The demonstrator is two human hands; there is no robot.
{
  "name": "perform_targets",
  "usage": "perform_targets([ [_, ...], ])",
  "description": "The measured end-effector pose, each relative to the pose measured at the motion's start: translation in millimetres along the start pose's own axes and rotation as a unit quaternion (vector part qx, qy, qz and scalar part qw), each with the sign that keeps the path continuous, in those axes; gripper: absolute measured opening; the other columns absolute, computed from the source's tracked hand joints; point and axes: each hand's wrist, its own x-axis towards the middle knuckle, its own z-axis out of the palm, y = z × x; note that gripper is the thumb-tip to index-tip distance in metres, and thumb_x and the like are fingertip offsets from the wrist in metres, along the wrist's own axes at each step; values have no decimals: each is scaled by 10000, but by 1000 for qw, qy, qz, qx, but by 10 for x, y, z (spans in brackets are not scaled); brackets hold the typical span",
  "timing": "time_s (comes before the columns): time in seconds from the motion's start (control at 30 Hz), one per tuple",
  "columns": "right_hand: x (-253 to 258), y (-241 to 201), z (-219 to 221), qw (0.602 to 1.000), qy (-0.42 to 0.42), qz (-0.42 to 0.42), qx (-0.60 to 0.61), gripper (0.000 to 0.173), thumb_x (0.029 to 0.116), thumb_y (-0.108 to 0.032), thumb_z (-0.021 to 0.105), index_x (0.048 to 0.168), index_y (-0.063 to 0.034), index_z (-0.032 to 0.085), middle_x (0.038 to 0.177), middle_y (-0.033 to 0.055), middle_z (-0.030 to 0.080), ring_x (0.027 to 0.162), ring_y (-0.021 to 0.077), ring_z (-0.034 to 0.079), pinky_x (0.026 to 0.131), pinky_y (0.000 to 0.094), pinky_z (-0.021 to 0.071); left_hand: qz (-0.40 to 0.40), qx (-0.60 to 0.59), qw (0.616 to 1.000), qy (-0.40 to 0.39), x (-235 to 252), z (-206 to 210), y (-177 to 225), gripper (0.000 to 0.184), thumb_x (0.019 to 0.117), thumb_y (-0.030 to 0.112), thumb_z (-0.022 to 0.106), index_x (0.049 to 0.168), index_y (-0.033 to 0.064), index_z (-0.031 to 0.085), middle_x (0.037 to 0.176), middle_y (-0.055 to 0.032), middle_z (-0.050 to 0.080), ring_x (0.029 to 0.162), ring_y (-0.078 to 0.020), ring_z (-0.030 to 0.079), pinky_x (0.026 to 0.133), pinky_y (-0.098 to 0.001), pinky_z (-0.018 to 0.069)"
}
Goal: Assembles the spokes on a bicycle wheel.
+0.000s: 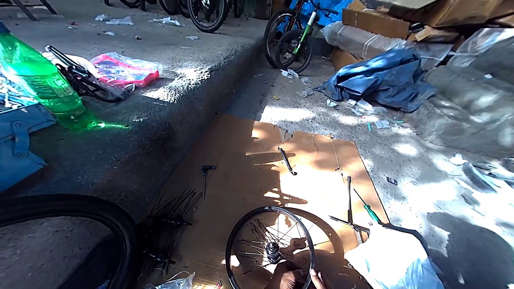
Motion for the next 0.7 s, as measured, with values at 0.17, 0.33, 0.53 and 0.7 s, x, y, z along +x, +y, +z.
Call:
perform_targets([
  [0.17,-26,-50,-11,998,35,4,-57,644,957,-261,688,1475,43,456,1439,269,521,1334,330,519,1113,471,435,4,253,962,106,-99,14,214,254,974,202,648,1067,-32,683,928,-172,709,829,-263,702,794,-451,588],
  [0.33,5,-17,43,997,71,4,-21,687,944,-292,730,1489,31,462,1479,271,494,1376,345,485,1144,482,407,-66,563,763,310,-359,-150,739,568,904,309,687,1420,104,564,1441,-174,555,1275,-344,587,1003,-546,509],
  [0.53,45,-35,61,991,51,47,116,658,953,-202,732,1501,0,430,1278,257,598,956,315,700,789,463,619,-4,670,678,300,-206,-496,413,382,1022,382,545,1361,249,661,1502,-60,551,1437,-348,427,1093,-627,370],
  [0.7,67,0,27,993,39,45,99,670,941,-199,737,1513,-23,434,1335,254,571,1014,321,690,816,460,615,74,702,640,303,-159,-412,304,368,1018,406,517,1251,219,732,1304,7,702,1385,-313,495,1153,-595,297],
])
